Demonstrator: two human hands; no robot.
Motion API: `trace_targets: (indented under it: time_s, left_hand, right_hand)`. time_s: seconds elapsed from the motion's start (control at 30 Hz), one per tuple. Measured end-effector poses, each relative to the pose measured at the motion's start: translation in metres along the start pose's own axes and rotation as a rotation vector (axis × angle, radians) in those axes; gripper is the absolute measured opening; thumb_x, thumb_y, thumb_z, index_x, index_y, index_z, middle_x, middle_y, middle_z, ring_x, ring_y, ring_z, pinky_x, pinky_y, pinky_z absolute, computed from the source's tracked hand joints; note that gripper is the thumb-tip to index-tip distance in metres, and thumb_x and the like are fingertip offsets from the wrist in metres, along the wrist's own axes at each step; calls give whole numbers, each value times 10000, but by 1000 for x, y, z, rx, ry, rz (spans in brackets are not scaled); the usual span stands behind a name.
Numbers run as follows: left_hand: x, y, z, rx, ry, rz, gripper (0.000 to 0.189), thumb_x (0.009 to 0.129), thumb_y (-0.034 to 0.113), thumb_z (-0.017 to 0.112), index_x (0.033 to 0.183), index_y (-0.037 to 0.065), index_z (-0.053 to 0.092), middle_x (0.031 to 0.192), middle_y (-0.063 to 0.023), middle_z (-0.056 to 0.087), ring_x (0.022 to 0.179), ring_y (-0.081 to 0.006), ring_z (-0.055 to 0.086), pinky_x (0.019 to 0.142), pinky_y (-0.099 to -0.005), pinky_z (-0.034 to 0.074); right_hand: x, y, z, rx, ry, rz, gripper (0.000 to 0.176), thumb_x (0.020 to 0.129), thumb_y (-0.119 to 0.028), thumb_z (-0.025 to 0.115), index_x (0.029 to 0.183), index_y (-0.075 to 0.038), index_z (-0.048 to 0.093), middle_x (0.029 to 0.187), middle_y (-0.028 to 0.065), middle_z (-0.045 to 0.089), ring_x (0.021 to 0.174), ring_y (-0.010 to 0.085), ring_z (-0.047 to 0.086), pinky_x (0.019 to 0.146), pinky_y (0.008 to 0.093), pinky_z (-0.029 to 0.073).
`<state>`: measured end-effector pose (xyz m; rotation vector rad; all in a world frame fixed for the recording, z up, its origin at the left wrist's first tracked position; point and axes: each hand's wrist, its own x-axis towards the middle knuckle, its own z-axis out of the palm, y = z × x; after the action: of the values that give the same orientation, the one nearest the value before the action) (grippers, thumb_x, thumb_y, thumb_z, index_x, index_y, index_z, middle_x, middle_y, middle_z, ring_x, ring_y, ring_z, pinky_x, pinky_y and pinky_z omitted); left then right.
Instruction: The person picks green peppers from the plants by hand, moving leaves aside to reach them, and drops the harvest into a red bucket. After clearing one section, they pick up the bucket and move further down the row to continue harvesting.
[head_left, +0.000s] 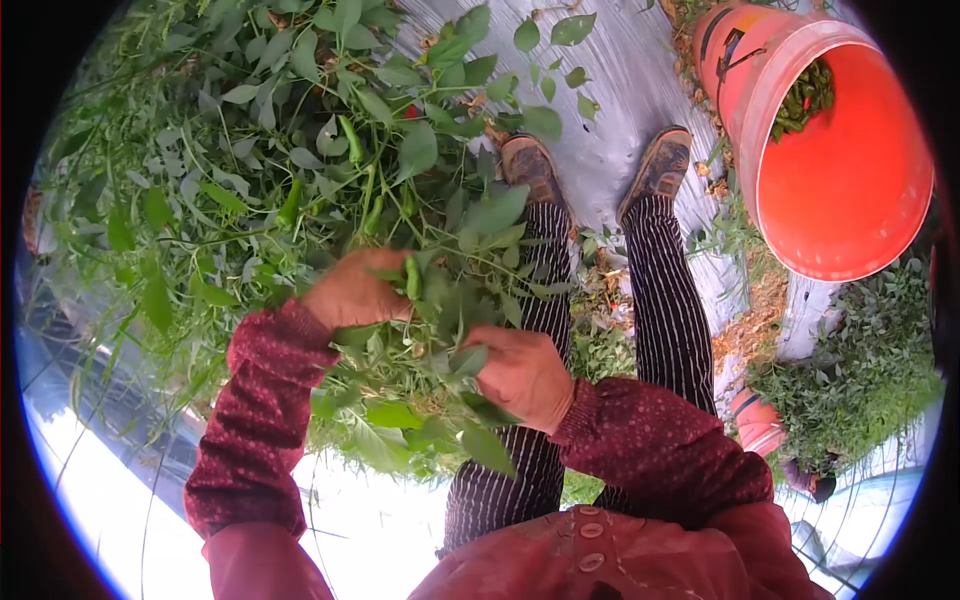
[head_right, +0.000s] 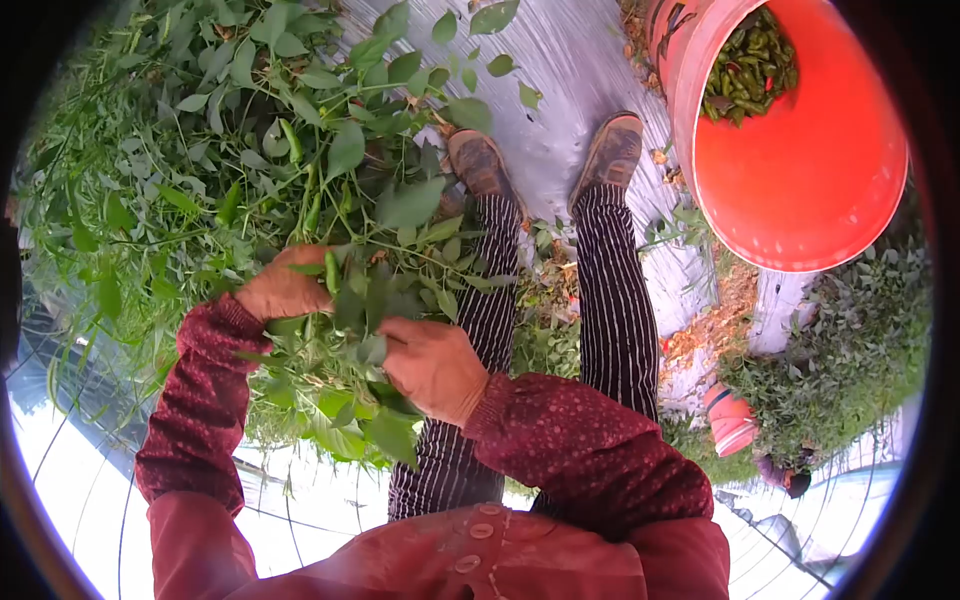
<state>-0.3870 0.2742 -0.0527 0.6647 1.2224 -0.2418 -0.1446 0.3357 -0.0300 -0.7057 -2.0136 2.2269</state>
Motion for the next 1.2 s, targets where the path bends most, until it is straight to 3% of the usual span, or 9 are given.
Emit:
trace_targets:
  time_s: [0.07,0.17,0.27,0.43,0.57,0.9,1.0,1.07,1.2]
  left_hand:
    - [-8,36,-4,199,-36,-164,511,622,183,758,1067,-6,593,944,-143,624,876,-210,612,775,-303,504]
    - [-20,36,16,720,101,24,316,664,166,685,954,57,623,784,-118,593,804,-287,603,679,-356,508]
    - [-26,49,26,670,272,204,219,668,99,614,870,25,575,785,-112,558,791,-277,577,660,-356,505]
    - [-49,62,35,769,337,174,182,711,77,542,879,12,521,788,-109,539,790,-245,570,622,-320,499]
    - [-59,66,43,816,381,118,223,721,80,540,929,4,516,853,-120,540,812,-242,580,575,-299,507]
    - [-80,63,57,699,501,286,298,679,39,571,966,-26,521,989,-175,515,926,-317,576,641,-329,531]
    - [-85,66,53,609,424,265,338,659,37,578,986,-36,531,996,-183,523,949,-328,574,675,-333,532]
    - [-79,70,59,601,596,386,351,645,31,576,989,-33,540,978,-175,535,945,-318,576,683,-335,533]
    - [-87,66,70,480,485,476,353,648,-30,575,1000,-24,547,935,-133,554,831,-238,591,568,-284,527]
  right_hand:
    - [2,-2,-2,-72,3,37,168,678,-49,615,839,-76,576,872,86,582,674,258,587,571,325,494]
    - [17,23,8,660,172,499,150,728,18,559,849,-69,577,771,107,580,667,243,583,600,317,481]
    - [39,33,20,398,363,508,151,751,10,553,891,-44,569,825,121,603,729,265,608,664,330,499]
    - [60,43,38,541,180,595,636,827,-160,596,1377,-139,276,1171,182,569,1097,317,547,897,370,432]
    - [66,39,33,671,-27,693,652,819,-75,609,1384,-139,289,1219,164,510,1132,242,502,958,319,402]
    - [69,31,35,496,-137,376,584,792,-148,618,1335,-196,408,1010,140,519,994,318,502,886,364,411]
    - [66,33,33,448,-213,300,597,776,-91,589,1328,-248,424,1044,140,493,1025,321,488,897,365,403]
    - [63,35,29,326,-288,144,641,758,-38,548,1334,-290,417,1078,159,466,1014,323,494,904,377,398]
    - [62,34,33,35,-417,231,539,729,-15,542,1225,-226,539,1226,248,425,1077,365,493,900,406,416]
